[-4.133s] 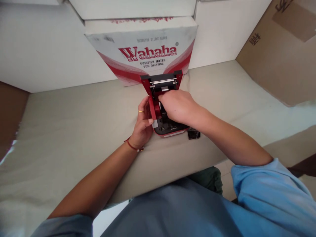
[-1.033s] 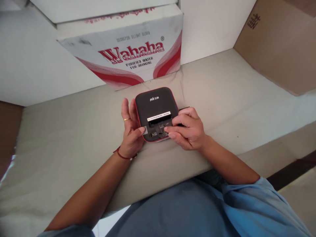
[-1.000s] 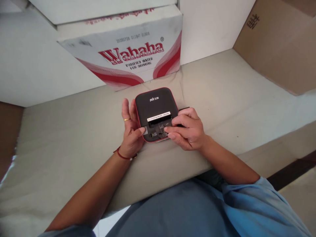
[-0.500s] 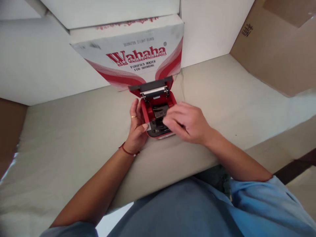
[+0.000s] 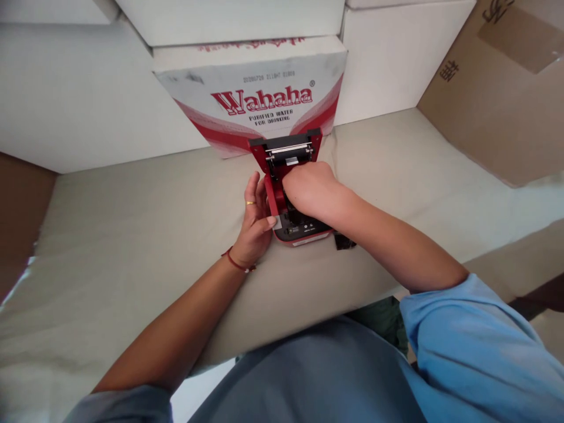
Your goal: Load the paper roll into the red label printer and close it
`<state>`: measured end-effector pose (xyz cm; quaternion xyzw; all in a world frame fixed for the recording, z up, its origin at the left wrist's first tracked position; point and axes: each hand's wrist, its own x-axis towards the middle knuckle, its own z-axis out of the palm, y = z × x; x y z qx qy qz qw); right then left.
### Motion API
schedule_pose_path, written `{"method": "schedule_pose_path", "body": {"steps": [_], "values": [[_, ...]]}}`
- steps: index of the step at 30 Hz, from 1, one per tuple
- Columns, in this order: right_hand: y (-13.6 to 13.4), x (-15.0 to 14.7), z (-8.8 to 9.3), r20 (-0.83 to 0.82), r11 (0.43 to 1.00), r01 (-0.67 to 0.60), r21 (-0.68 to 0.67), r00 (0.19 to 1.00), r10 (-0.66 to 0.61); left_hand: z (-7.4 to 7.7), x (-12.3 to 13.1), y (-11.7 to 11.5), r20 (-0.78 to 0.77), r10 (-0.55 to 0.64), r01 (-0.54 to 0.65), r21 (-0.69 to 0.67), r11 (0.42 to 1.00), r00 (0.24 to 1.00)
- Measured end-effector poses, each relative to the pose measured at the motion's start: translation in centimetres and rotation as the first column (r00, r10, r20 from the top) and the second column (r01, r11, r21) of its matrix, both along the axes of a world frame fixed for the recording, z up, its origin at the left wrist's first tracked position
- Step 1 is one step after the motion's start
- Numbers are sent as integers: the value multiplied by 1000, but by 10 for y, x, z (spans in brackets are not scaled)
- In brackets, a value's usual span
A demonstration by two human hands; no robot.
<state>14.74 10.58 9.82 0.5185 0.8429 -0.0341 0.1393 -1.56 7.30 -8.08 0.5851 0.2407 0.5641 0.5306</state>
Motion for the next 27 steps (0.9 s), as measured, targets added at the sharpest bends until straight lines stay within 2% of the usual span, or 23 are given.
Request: {"method": "schedule_pose_path", "body": {"steps": [6, 9, 12, 13, 14, 16, 18, 19, 20, 22, 24, 27], "values": [[-3, 0, 6, 59, 999, 39, 1, 998, -39, -9, -2, 0, -22, 13, -14, -10, 1000, 1000], [-20, 6, 21, 33, 997, 49, 57, 998, -51, -13, -2, 0, -7, -16, 16, -45, 999, 1000], [-38, 31, 46, -76, 992, 85, 91, 994, -78, -7, 0, -1, 42, -35, 39, -93, 995, 998], [-41, 46, 54, -128, 991, 104, 88, 987, -92, -3, 2, -2, 70, -11, 19, -114, 993, 998], [-43, 64, 61, -178, 989, 125, 83, 978, -108, 1, 3, -2, 95, 64, -50, -139, 989, 993], [-41, 105, 68, -230, 979, 190, 78, 959, -168, 9, 5, -1, 117, 326, -300, -196, 934, 938], [-32, 145, 62, -132, 963, 268, 18, 956, -264, 14, 6, -1, 90, 562, -530, -240, 813, 822], [-27, 162, 54, -60, 955, 293, -52, 953, -296, 15, 6, -1, 65, 619, -587, -253, 769, 783], [-22, 175, 43, 2, 945, 305, -118, 952, -307, 17, 6, -1, 39, 635, -606, -261, 752, 771], [-15, 189, 19, 94, 925, 312, -218, 950, -298, 19, 6, -3, -14, 606, -587, -268, 764, 795], [-12, 192, -4, 138, 914, 316, -253, 947, -290, 22, 6, -4, -53, 576, -566, -276, 777, 816], [-12, 185, -23, 86, 920, 284, -269, 959, -271, 27, 7, -6, -88, 542, -541, -302, 785, 836]]}}
